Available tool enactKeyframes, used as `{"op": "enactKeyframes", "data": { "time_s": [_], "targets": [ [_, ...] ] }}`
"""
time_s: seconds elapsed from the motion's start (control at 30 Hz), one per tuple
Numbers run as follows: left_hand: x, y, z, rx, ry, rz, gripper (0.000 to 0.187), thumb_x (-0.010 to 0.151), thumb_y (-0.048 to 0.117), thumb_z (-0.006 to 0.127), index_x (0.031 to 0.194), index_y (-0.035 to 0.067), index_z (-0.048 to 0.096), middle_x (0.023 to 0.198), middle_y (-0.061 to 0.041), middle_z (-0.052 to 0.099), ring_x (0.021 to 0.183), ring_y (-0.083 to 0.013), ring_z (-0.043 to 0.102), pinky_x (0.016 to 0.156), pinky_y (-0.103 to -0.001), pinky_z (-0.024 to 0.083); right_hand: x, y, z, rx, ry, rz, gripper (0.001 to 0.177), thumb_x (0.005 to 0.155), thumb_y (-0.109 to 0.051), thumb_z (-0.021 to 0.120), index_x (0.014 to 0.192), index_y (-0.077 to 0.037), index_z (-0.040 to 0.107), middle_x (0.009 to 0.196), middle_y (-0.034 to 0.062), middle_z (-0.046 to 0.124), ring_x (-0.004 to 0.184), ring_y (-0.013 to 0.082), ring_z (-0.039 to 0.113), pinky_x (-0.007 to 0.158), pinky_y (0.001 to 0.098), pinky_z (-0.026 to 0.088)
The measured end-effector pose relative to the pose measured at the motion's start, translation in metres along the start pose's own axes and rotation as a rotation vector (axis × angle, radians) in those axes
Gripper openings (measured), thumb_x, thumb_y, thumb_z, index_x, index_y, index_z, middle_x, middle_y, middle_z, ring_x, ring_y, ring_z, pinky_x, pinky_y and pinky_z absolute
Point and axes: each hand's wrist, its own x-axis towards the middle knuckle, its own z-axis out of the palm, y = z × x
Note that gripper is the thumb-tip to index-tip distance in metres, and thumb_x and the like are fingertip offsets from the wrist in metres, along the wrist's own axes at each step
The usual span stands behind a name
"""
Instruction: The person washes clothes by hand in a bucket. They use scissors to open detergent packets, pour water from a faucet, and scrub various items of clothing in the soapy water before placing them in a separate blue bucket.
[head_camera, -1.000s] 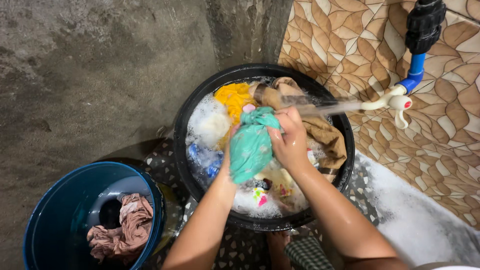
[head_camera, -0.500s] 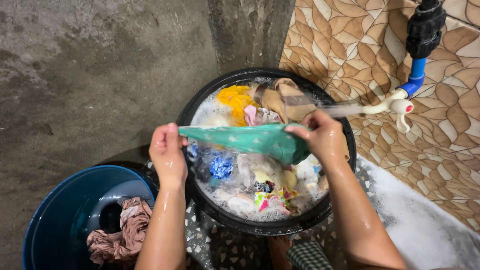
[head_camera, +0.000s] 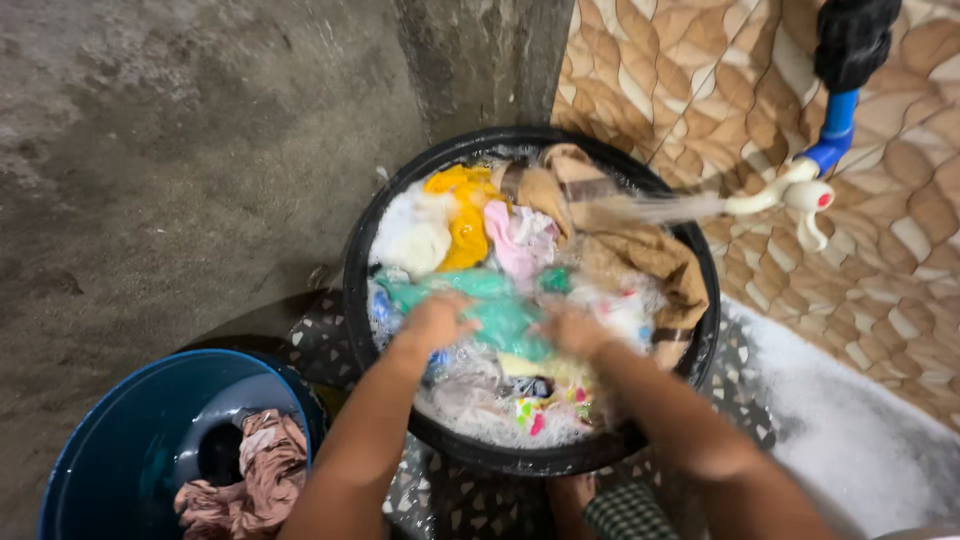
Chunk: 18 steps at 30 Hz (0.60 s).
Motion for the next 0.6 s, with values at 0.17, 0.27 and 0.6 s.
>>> {"op": "enactKeyframes", "data": {
  "time_s": [0.17, 0.27, 0.6],
  "targets": [
    [0.025, 0.010, 0.046, 0.044, 0.055, -0.562, 0.066, 0.087, 0.042, 0.074, 0.144, 0.015, 0.054, 0.150, -0.017, 0.045, 0.142, -0.0370, 0.035, 0.117, -0.045, 0.034, 0.031, 0.057, 0.010, -0.449, -0.009, 0.152, 0.043, 0.085, -0.048, 0.064, 0.118, -0.021, 0.067, 0.127, 0.0140, 0.066, 0.119, 0.0340, 0.059, 0.099, 0.0474, 0.048],
    [0.037, 0.030, 0.123, 0.108, -0.012, -0.556, 0.060, 0.089, 0.037, 0.072, 0.141, 0.013, 0.056, 0.145, -0.018, 0.049, 0.137, -0.0377, 0.040, 0.114, -0.046, 0.036, 0.048, 0.026, 0.054, -0.443, 0.113, 0.502, 0.035, 0.091, -0.044, 0.064, 0.116, -0.018, 0.068, 0.126, 0.0117, 0.069, 0.124, 0.0283, 0.062, 0.102, 0.0409, 0.052],
    [-0.016, 0.024, 0.116, -0.296, 0.196, -0.323, 0.041, 0.094, 0.021, 0.065, 0.131, 0.006, 0.062, 0.127, -0.022, 0.061, 0.120, -0.0400, 0.055, 0.104, -0.048, 0.046, 0.004, 0.041, 0.040, -0.178, -0.142, 0.282, 0.041, 0.081, -0.039, 0.072, 0.112, -0.014, 0.063, 0.109, 0.0149, 0.067, 0.102, 0.0358, 0.062, 0.083, 0.0502, 0.051]
  ]
}}
